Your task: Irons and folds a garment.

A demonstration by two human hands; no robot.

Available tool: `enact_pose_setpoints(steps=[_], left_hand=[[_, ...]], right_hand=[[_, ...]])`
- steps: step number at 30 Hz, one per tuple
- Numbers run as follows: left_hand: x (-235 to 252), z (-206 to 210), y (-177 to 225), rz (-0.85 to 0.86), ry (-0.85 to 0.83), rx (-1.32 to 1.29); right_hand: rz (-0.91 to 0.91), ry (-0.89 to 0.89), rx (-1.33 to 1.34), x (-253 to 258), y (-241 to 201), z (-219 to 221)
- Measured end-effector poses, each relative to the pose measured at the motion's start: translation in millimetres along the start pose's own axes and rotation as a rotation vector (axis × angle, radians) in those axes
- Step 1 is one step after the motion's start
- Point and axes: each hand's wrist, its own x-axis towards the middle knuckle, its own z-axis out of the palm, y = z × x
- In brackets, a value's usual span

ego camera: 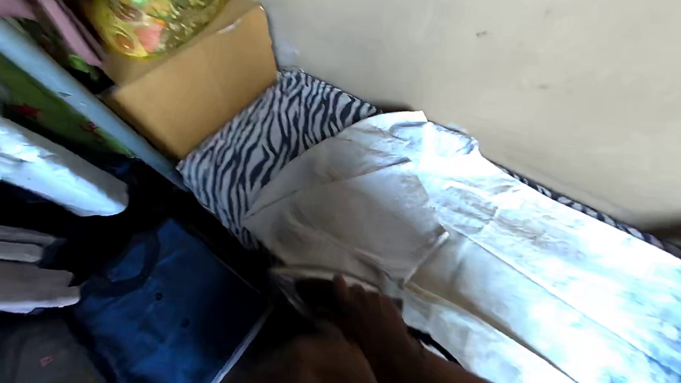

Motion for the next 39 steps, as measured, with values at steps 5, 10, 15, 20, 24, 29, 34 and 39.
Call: enact_pose_setpoints(steps=[5,10,15,20,24,29,34,39], left_hand=[[-24,-84,-149,-0.355,0.264,0.636],[-20,-127,-208,-0.512,0.194,0.669],[11,-143,-228,-0.638,0.095,0.727],[30,-147,-221,-0.802,0.05,0.749],[24,-143,-244,-0.75,0.086,0.821],[3,-118,-279,-0.367,0.31,1.149],[-25,-155,-247,-0.536,0.419,1.041],[-116,-171,-182,-0.499,0.726,1.049]], right_hand=[[0.503,0.232,-0.007,-96,137,26],[0.472,0.324,-0.127,-125,159,30],[0.345,0.209,-0.094,-7,75,-12],[0.243,0.08,-0.031,54,57,-35],[0.001,0.187,-0.143,-4,80,8],[0.12,0.265,-0.165,18,44,1],[-0.094,0.096,-0.192,99,-20,-22],[-0.269,0.155,-0.269,187,-52,-51]])
